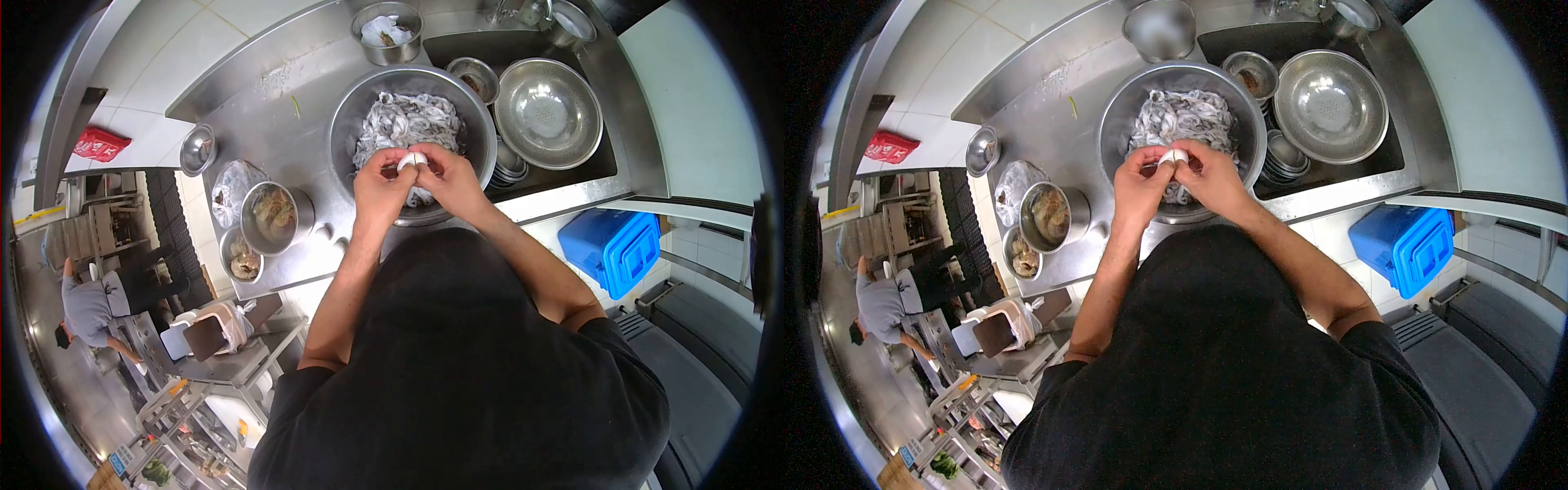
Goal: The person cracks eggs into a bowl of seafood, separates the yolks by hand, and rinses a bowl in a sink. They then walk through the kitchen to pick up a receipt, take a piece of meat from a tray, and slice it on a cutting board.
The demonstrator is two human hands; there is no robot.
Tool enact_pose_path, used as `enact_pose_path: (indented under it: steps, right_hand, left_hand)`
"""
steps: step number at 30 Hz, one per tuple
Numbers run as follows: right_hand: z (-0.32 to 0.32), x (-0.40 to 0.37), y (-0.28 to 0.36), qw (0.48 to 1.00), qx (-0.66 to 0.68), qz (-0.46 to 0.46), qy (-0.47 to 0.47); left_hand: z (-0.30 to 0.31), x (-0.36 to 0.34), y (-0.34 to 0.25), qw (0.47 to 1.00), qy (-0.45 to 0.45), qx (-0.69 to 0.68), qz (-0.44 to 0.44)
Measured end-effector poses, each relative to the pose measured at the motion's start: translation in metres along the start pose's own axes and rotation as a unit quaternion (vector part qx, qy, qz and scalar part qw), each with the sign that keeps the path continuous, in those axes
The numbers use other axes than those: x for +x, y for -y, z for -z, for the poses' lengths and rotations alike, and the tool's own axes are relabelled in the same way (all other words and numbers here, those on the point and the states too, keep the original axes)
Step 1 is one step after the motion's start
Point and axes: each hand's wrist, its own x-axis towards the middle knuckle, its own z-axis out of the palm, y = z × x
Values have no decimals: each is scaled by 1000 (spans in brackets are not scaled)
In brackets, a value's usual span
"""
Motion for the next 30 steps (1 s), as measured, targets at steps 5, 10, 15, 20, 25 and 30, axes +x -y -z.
enact_pose_path:
  steps: [5, 10, 15, 20, 25, 30]
  right_hand:
    - [0, 1, -7, 999, 35, 0, 10]
    - [0, 2, -8, 1000, 27, -2, 9]
    - [1, 1, -4, 997, 68, -29, 23]
    - [6, 1, 2, 996, 69, -41, 46]
    - [6, 5, -5, 984, 152, -58, 67]
    - [4, 8, -1, 933, 318, -153, 67]
  left_hand:
    - [0, -1, -3, 1000, 4, 2, -3]
    - [0, -2, -8, 1000, 6, -15, 9]
    - [4, 3, 4, 1000, 5, -7, 8]
    - [5, 5, 12, 999, -4, -49, -10]
    - [4, 3, 1, 999, -11, 20, -23]
    - [0, -3, -17, 993, -10, 105, -45]
